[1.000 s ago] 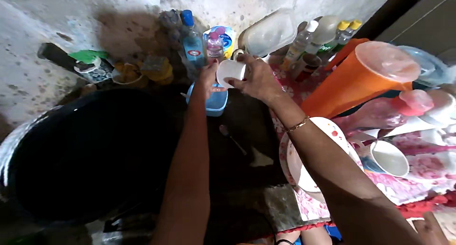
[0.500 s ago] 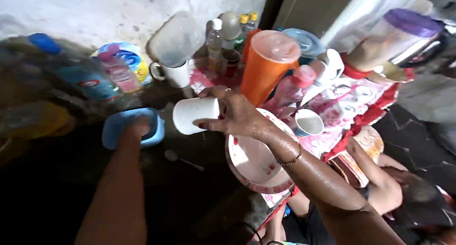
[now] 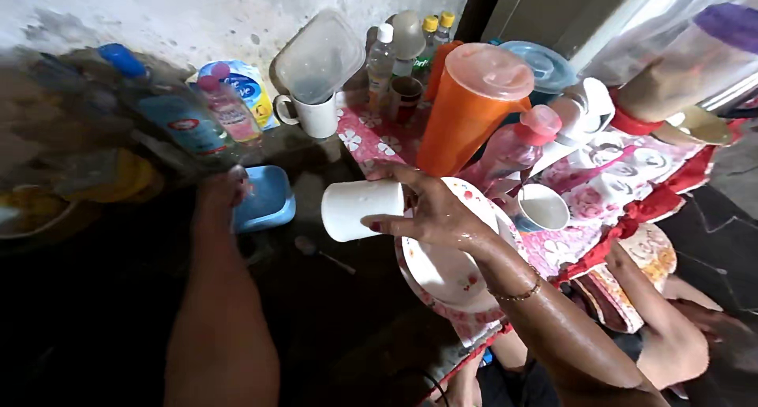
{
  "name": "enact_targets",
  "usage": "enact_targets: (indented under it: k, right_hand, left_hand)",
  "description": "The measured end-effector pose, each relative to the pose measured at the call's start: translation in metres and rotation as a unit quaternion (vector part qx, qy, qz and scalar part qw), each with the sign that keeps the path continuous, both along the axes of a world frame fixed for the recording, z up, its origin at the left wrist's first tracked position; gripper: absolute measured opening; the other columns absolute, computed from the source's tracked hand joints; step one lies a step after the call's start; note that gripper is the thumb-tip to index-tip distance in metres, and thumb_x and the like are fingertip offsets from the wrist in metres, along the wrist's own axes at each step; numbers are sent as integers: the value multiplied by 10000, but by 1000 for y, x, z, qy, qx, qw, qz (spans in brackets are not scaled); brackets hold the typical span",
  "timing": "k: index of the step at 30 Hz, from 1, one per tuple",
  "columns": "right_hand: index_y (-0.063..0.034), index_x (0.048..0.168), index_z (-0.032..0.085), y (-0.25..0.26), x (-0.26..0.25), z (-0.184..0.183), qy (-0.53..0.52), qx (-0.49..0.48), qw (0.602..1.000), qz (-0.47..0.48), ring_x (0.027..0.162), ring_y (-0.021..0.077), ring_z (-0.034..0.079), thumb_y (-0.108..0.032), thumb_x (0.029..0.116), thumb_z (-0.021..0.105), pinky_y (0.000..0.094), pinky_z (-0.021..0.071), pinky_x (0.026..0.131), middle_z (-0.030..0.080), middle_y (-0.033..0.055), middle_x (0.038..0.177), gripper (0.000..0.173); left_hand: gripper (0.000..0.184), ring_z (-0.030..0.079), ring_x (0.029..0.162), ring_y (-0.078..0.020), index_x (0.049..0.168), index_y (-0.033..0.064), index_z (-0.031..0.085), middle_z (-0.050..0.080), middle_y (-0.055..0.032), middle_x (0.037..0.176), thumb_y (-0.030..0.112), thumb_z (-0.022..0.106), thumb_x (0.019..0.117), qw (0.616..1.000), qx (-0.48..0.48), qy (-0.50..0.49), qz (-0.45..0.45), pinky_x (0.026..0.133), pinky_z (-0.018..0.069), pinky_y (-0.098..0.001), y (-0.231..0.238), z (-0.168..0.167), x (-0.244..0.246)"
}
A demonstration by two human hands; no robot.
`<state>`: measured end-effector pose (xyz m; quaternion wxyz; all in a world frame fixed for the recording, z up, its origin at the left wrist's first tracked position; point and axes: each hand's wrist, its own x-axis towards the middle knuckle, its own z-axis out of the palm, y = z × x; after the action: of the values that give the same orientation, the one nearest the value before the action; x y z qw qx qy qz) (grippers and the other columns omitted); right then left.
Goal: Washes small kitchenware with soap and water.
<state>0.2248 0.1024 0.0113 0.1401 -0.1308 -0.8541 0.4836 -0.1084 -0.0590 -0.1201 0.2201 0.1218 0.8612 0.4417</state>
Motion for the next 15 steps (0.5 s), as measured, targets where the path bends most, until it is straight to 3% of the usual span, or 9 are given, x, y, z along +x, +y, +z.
enact_targets:
  k: [2, 3, 7, 10, 12, 14, 15]
  right_hand:
    - [-83, 1311, 633, -1, 1, -1, 0, -10, 1000, -6, 721, 41, 625, -241, 852, 806, 213, 543, 644, 699, 44, 1024, 514]
    - [-93, 1305, 637, -1, 2, -1, 1, -11, 1000, -11, 708, 25, 610, -265, 855, 802, 198, 532, 636, 694, 28, 1017, 509]
    - [-104, 1309, 641, -4, 6, 0, -8, -9, 1000, -25, 768, 22, 624, -318, 863, 789, 209, 536, 683, 698, 14, 1083, 517]
    - [-108, 1310, 637, -5, 7, -4, -2, -7, 1000, -28, 840, 23, 659, -328, 862, 781, 212, 562, 735, 706, 4, 1100, 520]
    - [-108, 1303, 642, -6, 8, -8, 2, 1, 999, -32, 825, 10, 651, -338, 858, 783, 192, 551, 722, 707, -4, 1061, 521]
    - [-100, 1287, 650, -8, 9, -11, 6, 15, 999, -34, 817, 3, 642, -350, 854, 782, 183, 547, 715, 703, -4, 1054, 516]
    - [-96, 1285, 651, -9, 10, -12, 4, 20, 999, -34, 837, 5, 650, -361, 855, 777, 184, 554, 728, 704, 0, 1058, 520]
  left_hand:
    - [321, 548, 747, -16, 1303, -10, 516, 600, -33, 1004, 221, 488, 1083, 992, 118, -8, 41, 698, 498, -203, -7, 6, -4]
    - [323, 570, 785, -13, 1327, 0, 507, 597, -25, 1028, 199, 510, 1072, 985, 159, -12, 60, 732, 512, -201, -9, 12, -4]
    - [495, 606, 943, -81, 1400, -25, 457, 570, -124, 1247, -22, 645, 942, 972, 197, 22, 129, 854, 533, -252, -9, 30, -6]
    - [513, 640, 1049, -198, 1437, -68, 432, 558, -224, 1338, 49, 627, 978, 972, 181, 37, 148, 926, 550, -348, -6, 26, -17]
    - [447, 658, 954, -185, 1423, -74, 437, 596, -216, 1240, 120, 557, 1039, 974, 176, 42, 137, 863, 572, -343, -2, 24, -19]
    - [401, 652, 736, -100, 1371, -60, 476, 646, -130, 1009, 233, 463, 1098, 971, 184, 38, 145, 700, 576, -271, 2, 24, -16]
    - [404, 631, 685, -86, 1374, -40, 465, 633, -103, 959, 261, 437, 1106, 968, 199, 20, 155, 656, 563, -253, 3, 25, -15]
